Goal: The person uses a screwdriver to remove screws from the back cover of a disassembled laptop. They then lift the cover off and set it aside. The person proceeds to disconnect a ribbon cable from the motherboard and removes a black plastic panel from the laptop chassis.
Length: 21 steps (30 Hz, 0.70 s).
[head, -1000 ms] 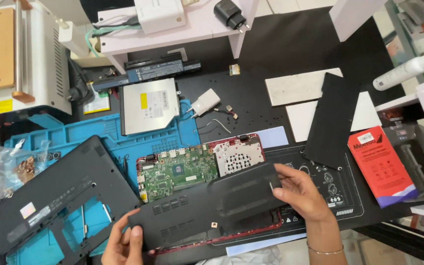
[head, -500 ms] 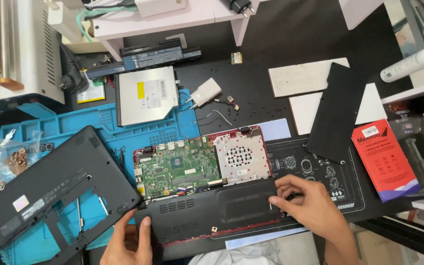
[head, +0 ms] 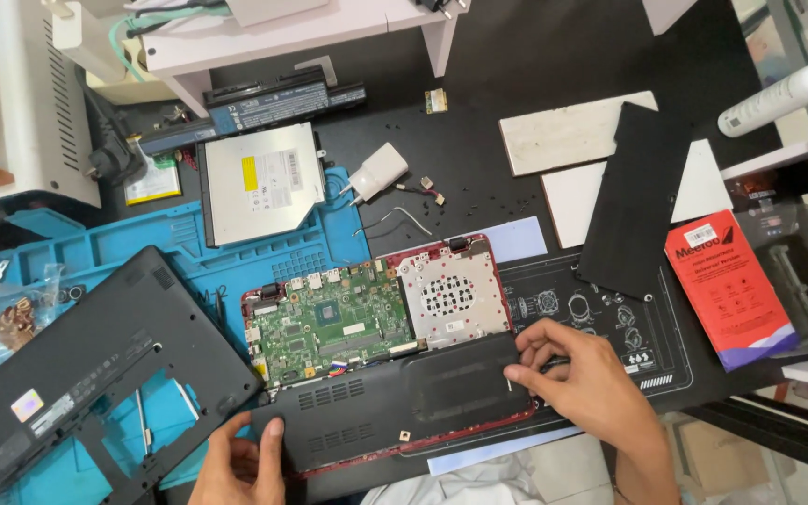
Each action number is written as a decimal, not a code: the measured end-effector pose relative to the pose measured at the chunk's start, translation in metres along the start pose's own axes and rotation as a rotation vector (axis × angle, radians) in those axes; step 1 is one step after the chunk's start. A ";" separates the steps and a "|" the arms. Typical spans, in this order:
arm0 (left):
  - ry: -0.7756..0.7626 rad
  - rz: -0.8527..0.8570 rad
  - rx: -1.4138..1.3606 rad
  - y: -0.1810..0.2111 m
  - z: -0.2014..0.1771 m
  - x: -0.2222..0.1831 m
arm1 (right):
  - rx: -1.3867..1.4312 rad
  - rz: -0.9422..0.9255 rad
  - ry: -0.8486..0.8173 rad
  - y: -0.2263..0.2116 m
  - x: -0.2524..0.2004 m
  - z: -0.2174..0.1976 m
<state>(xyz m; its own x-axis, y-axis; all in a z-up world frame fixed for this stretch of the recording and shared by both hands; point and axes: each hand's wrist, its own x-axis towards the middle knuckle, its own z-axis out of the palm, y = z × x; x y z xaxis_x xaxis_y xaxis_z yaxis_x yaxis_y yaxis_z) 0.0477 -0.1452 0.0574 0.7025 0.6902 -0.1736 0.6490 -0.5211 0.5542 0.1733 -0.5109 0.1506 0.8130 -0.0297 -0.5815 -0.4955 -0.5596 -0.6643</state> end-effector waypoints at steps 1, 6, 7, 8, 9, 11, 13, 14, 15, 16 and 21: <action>-0.049 -0.028 0.022 -0.008 0.003 0.001 | 0.022 -0.023 -0.011 0.003 0.000 0.000; -0.101 -0.027 -0.052 0.008 -0.008 -0.011 | 0.182 -0.142 -0.075 0.033 0.001 -0.002; -0.103 -0.058 -0.045 0.015 -0.011 -0.018 | 0.367 -0.242 -0.094 0.032 -0.002 -0.003; -0.106 -0.089 -0.038 0.023 -0.015 -0.025 | 0.553 -0.339 -0.114 0.031 -0.004 -0.005; -0.106 -0.099 -0.031 0.021 -0.018 -0.029 | 0.552 -0.331 -0.124 0.031 -0.005 0.001; -0.295 -0.085 -0.247 0.021 -0.020 -0.032 | 0.991 -0.515 -0.082 0.029 -0.003 0.008; -0.465 0.059 -0.168 0.017 -0.021 -0.029 | 1.083 -0.552 -0.024 0.018 0.005 0.016; -0.640 0.195 -0.076 0.014 -0.022 -0.030 | 1.178 -0.572 0.035 0.014 0.008 0.019; -0.639 0.191 -0.074 0.034 -0.031 -0.033 | 1.178 -0.569 0.031 -0.002 0.002 0.025; -0.589 0.330 -0.251 0.054 -0.040 -0.035 | 1.069 -0.530 0.042 -0.018 -0.003 0.031; -0.571 0.431 -0.613 0.111 -0.049 -0.048 | 0.595 -0.572 -0.225 -0.073 -0.042 0.065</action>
<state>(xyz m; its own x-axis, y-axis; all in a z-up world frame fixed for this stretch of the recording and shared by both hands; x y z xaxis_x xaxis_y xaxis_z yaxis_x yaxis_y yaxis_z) 0.0715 -0.2119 0.1670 0.9885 0.0646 -0.1368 0.1474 -0.2072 0.9671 0.1554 -0.4150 0.1933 0.9381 0.3254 -0.1189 -0.1564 0.0915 -0.9835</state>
